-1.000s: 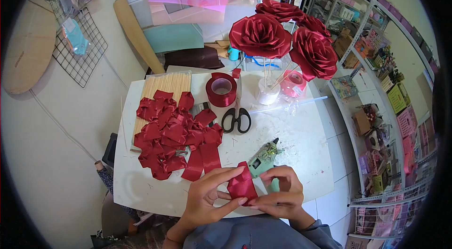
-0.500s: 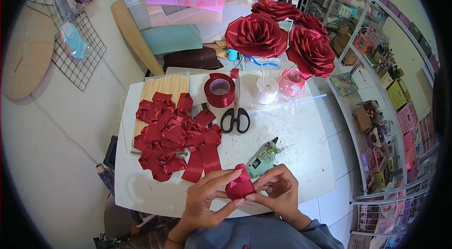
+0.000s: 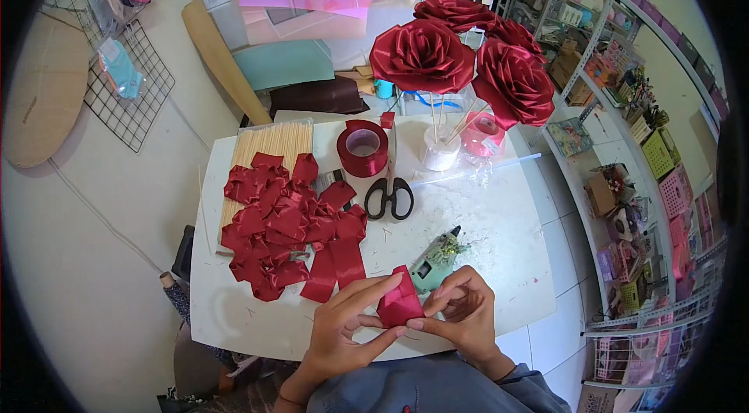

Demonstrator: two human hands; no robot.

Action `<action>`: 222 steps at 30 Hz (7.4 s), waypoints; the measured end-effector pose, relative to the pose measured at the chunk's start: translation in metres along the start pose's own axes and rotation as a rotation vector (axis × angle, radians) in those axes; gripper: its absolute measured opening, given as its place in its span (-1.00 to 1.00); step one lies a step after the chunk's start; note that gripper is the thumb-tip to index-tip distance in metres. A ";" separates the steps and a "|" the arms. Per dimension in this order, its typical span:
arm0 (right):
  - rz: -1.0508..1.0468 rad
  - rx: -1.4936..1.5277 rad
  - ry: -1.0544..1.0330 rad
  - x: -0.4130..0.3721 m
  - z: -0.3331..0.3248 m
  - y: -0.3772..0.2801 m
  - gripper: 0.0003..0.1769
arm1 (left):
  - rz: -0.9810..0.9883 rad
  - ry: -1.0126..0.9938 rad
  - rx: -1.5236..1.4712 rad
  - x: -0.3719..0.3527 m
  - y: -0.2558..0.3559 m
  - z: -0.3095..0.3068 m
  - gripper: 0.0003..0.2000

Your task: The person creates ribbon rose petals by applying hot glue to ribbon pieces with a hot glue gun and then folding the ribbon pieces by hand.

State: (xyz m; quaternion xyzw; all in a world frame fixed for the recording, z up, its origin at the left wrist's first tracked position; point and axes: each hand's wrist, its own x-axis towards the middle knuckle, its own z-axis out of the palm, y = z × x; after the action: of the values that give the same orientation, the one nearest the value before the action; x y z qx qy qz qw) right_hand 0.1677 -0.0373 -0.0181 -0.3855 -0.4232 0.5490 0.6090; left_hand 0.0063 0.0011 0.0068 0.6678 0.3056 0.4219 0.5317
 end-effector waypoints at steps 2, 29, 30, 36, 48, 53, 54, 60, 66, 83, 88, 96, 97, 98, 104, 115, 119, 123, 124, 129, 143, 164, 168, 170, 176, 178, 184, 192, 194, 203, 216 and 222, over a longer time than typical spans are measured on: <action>0.019 -0.015 -0.021 0.001 -0.002 -0.004 -0.53 | -0.007 -0.008 -0.014 0.000 0.000 0.000 -0.44; 0.162 -0.079 -0.068 0.006 -0.003 -0.014 -0.45 | -0.073 -0.015 -0.255 -0.003 0.003 -0.006 -0.47; 0.163 -0.079 -0.069 0.006 -0.003 -0.014 -0.45 | -0.073 -0.014 -0.255 -0.003 0.003 -0.005 -0.47; 0.162 -0.114 -0.139 0.005 -0.003 -0.007 -0.48 | -0.135 0.120 -0.132 -0.001 -0.003 -0.006 -0.68; 0.185 0.027 -0.148 0.017 -0.005 -0.017 -0.61 | 0.003 0.158 0.240 0.001 -0.011 -0.002 -0.82; 0.190 -0.106 -0.115 0.022 0.002 -0.011 -0.84 | 0.087 0.207 0.323 0.002 -0.003 0.002 -0.78; 0.190 -0.106 -0.114 0.022 0.002 -0.010 -0.84 | 0.087 0.206 0.323 0.002 -0.004 0.002 -0.78; 0.132 -0.117 -0.093 0.019 0.003 -0.010 -0.88 | 0.203 0.182 0.341 0.003 -0.006 0.001 -0.81; 0.121 -0.165 -0.081 0.017 0.006 -0.014 -0.88 | 0.107 0.097 0.190 0.002 -0.009 -0.001 -0.83; -0.136 -0.239 0.029 0.015 0.015 0.000 -0.69 | -0.027 0.254 0.016 0.001 -0.009 0.008 -0.64; -0.167 -0.318 0.025 0.012 0.012 -0.002 -0.68 | -0.131 0.215 -0.016 0.002 -0.006 0.006 -0.63; -0.114 -0.334 0.065 0.011 0.012 0.002 -0.61 | -0.169 0.177 -0.024 0.002 -0.011 0.005 -0.61; -0.118 -0.326 0.065 0.011 0.011 0.002 -0.61 | -0.159 0.180 -0.039 0.001 -0.013 0.005 -0.60; -0.121 -0.317 0.067 0.011 0.011 0.002 -0.61 | -0.150 0.182 -0.056 0.001 -0.014 0.005 -0.60; -0.104 -0.288 0.021 0.013 0.007 0.005 -0.65 | -0.154 0.184 -0.037 0.002 -0.017 0.006 -0.59; -0.017 -0.940 0.203 0.000 -0.021 -0.009 -0.54 | -0.069 0.461 0.237 0.013 -0.025 -0.050 -0.79; -0.069 -1.348 0.093 -0.005 -0.027 0.002 -0.42 | 0.005 0.376 0.506 0.030 -0.026 -0.092 -0.87; -0.006 -1.309 0.156 -0.008 -0.026 0.004 -0.38 | -0.035 0.381 0.752 0.047 -0.023 -0.112 -0.89; 0.007 -1.323 0.149 -0.009 -0.027 0.005 -0.38 | -0.056 0.364 0.802 0.050 -0.024 -0.116 -0.88; 0.143 -1.191 0.147 -0.010 -0.029 -0.001 -0.48 | 0.207 0.349 1.173 0.044 -0.024 -0.122 -0.82; 0.126 -0.021 0.360 -0.019 -0.023 0.013 -0.71 | -0.307 0.393 1.093 0.003 -0.050 -0.006 -0.63; 0.206 -0.186 0.300 -0.023 -0.023 0.019 -0.71 | -0.244 0.290 0.783 -0.002 -0.063 -0.022 -0.62; 0.230 -0.229 0.249 -0.025 -0.026 0.020 -0.71 | -0.206 0.297 0.857 -0.002 -0.062 -0.017 -0.79; 0.200 -0.233 0.246 -0.025 -0.026 0.021 -0.71 | -0.139 0.320 0.874 -0.001 -0.058 -0.015 -0.83; 0.197 -0.225 0.081 -0.021 -0.024 0.015 -0.70 | -0.167 0.496 0.075 0.005 -0.037 -0.007 -0.66; 0.137 -0.363 0.020 -0.021 -0.033 0.026 -0.69 | -0.093 0.477 0.075 -0.003 -0.048 -0.005 -0.69; 0.163 -0.520 -0.036 -0.016 -0.027 0.016 -0.66 | 0.106 0.357 0.403 -0.001 -0.045 -0.003 -0.75; 0.143 -0.545 -0.068 -0.014 -0.025 0.015 -0.68 | 0.055 0.334 0.420 -0.001 -0.039 -0.001 -0.70; 0.165 -0.543 -0.065 -0.014 -0.024 0.015 -0.69 | 0.071 0.358 0.415 0.000 -0.039 0.000 -0.70; 0.154 -0.548 -0.045 -0.014 -0.022 0.013 -0.67 | 0.069 0.349 0.485 0.002 -0.031 0.001 -0.73; 0.175 -0.576 -0.062 -0.012 -0.020 0.008 -0.65 | 0.111 0.360 0.453 0.000 -0.032 0.000 -0.76; 0.188 -0.616 -0.079 -0.011 -0.019 0.005 -0.67 | 0.101 0.361 0.458 0.000 -0.031 0.000 -0.77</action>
State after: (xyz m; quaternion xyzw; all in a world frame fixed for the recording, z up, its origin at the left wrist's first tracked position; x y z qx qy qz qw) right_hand 0.1832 -0.0480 -0.0305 -0.5674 -0.5552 0.4636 0.3935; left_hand 0.0071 0.0086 -0.0234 0.6990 0.4486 0.4800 0.2825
